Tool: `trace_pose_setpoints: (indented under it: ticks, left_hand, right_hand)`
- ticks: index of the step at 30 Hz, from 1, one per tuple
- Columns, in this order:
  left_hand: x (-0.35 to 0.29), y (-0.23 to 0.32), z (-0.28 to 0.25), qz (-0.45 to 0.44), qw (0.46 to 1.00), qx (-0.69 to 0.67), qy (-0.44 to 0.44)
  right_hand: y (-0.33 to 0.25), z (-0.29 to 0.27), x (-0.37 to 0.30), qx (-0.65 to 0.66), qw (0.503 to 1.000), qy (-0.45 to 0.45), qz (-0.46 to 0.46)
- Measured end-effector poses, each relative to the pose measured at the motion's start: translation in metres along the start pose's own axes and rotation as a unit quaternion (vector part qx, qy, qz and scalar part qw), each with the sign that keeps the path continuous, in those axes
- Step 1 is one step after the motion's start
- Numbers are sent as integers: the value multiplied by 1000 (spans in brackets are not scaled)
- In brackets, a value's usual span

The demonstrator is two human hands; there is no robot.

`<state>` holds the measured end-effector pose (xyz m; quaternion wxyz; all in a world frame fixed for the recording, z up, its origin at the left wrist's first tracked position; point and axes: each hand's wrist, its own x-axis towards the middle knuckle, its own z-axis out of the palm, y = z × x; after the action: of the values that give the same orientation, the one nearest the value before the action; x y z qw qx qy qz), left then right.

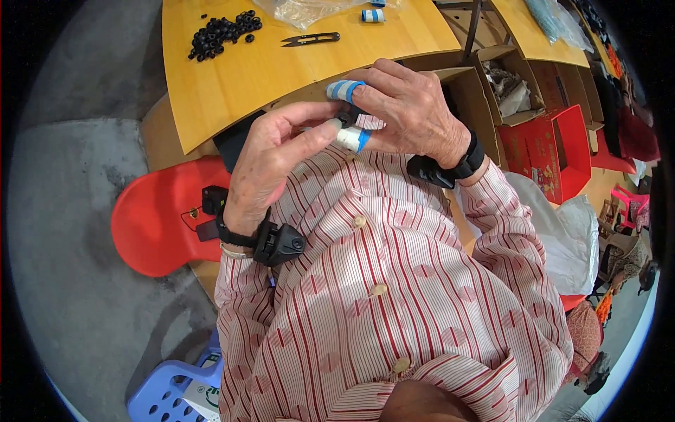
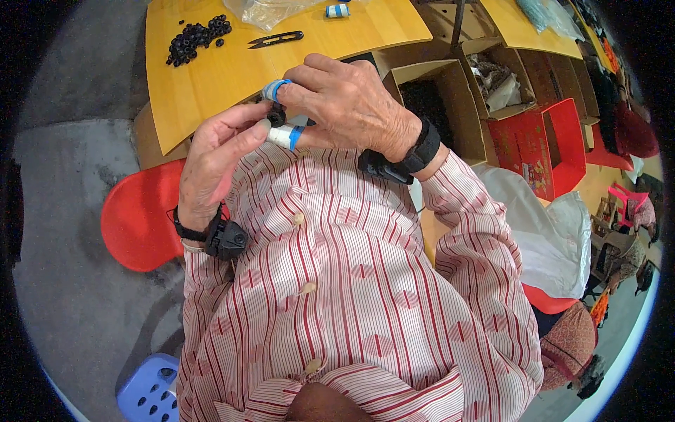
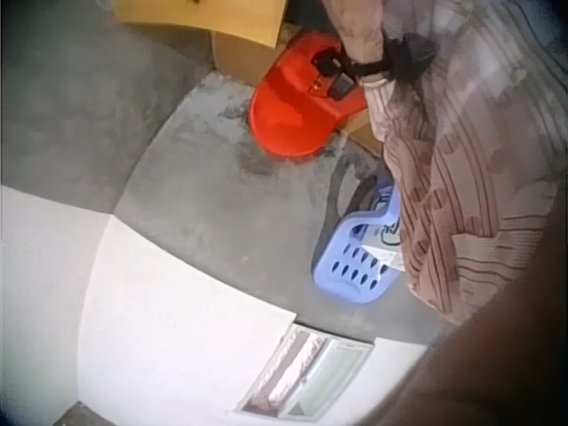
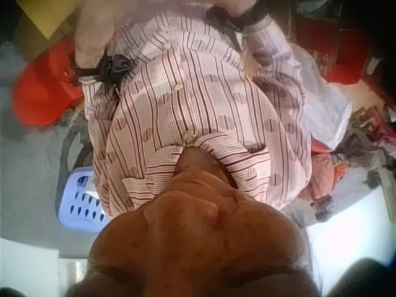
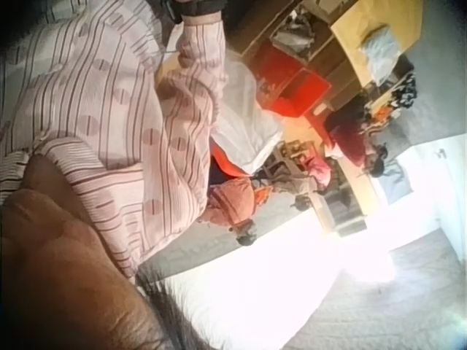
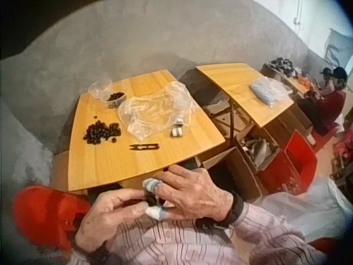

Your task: The person assembles small black components by inserting parts into them by hand, working on pieces one at a time at the table.

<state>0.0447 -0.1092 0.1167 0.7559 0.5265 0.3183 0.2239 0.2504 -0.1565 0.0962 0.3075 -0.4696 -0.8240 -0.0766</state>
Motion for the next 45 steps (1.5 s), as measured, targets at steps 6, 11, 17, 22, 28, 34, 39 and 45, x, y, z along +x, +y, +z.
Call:
trace_pose_setpoints:
  ticks: [6,11,17,22,28,34,39,45]
  left_hand:
    - [1,-8,-12,2,1000,-5,-22]
    - [3,-10,-9,9,1000,7,-6]
    - [6,-10,-7,9,1000,20,-15]
    - [5,-5,-3,-4,999,30,-8]
    - [7,-9,-5,-6,1000,23,-15]
    - [2,-10,-7,15,997,75,17]
    - [2,-1,-5,284,882,375,-11]
    - [0,0,-2,317,865,388,-10]
  right_hand:
    - [1,4,-1,11,1000,16,-12]
    - [0,4,0,2,1000,-3,-24]
    - [0,7,-1,29,999,31,-25]
    - [2,6,-4,68,997,-3,-29]
    - [1,16,-5,114,991,52,-38]
    - [1,12,-3,120,992,40,-27]
    - [-2,7,-1,165,986,5,-19]
    - [-5,5,2,195,979,34,-39]
